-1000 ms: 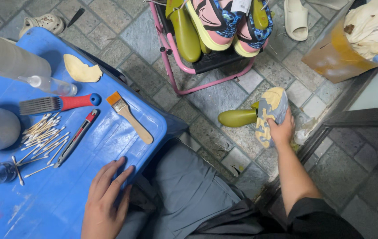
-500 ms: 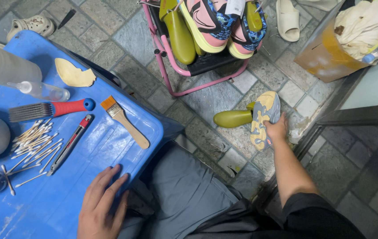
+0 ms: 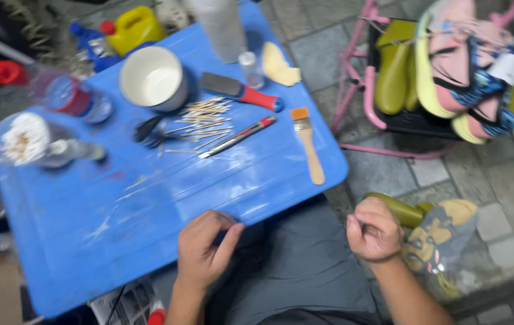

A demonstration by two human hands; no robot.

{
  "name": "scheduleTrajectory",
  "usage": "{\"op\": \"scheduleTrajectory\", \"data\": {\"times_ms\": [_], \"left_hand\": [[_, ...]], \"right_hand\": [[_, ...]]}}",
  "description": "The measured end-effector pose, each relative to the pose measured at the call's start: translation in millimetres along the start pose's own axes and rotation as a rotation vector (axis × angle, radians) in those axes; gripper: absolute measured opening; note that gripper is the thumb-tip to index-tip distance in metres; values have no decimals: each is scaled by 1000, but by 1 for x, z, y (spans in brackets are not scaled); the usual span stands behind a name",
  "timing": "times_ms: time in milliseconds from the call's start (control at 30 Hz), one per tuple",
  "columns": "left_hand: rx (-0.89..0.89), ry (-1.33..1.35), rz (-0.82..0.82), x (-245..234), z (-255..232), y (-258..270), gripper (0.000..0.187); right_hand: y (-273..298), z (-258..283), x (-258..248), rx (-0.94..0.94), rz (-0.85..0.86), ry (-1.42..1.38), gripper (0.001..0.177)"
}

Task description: The person pours a liquid from a large bottle into a small applicator bottle. They then apply the liquid to the sole of a grey sneaker using the applicator. The person places the shoe on the floor and picks up a small piece of material from the table.

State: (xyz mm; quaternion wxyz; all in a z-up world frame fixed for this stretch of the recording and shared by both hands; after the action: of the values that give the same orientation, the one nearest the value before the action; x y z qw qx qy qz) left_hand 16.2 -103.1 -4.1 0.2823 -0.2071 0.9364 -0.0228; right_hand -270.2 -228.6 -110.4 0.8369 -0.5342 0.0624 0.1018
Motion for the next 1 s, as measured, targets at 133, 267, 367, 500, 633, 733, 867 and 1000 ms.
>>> {"op": "scheduleTrajectory", "data": {"times_ms": [133, 267, 367, 500, 633, 733, 867, 1000], "left_hand": [[-28, -6, -77, -33, 20, 20, 24], [-164, 49, -234, -63, 41, 46, 22], [-246, 61, -375, -86, 51, 60, 23], [-214, -51, -546, -114, 56, 67, 21], [-130, -25, -547, -127, 62, 64, 24], [-325, 29, -432, -125, 78, 55, 23], [-292, 7, -349, -121, 85, 15, 19], [-158, -89, -324, -110, 89, -49, 69]], "right_hand": [[-79, 35, 66, -77, 180, -196, 23], [-124, 59, 139, 34, 429, -307, 21], [-138, 68, 183, 87, 545, -387, 20], [-143, 69, 219, 58, 615, -451, 19], [-136, 66, 232, 118, 562, -406, 20], [-134, 63, 215, 122, 482, -332, 20], [-137, 46, 161, 196, 410, 24, 22], [-134, 17, 108, 306, 435, 413, 35]]}}
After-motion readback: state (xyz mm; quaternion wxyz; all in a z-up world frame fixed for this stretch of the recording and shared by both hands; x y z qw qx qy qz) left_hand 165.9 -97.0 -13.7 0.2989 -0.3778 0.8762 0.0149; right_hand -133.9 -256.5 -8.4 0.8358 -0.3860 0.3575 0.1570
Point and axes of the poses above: each hand's wrist, its own y-axis away from the middle knuckle, its own x-axis out of the palm, z = x × y, the point moved 3 cm from there along -y, towards the middle knuckle, and after that the axes turned 12 degrees about -x, right-handed, at the moved point
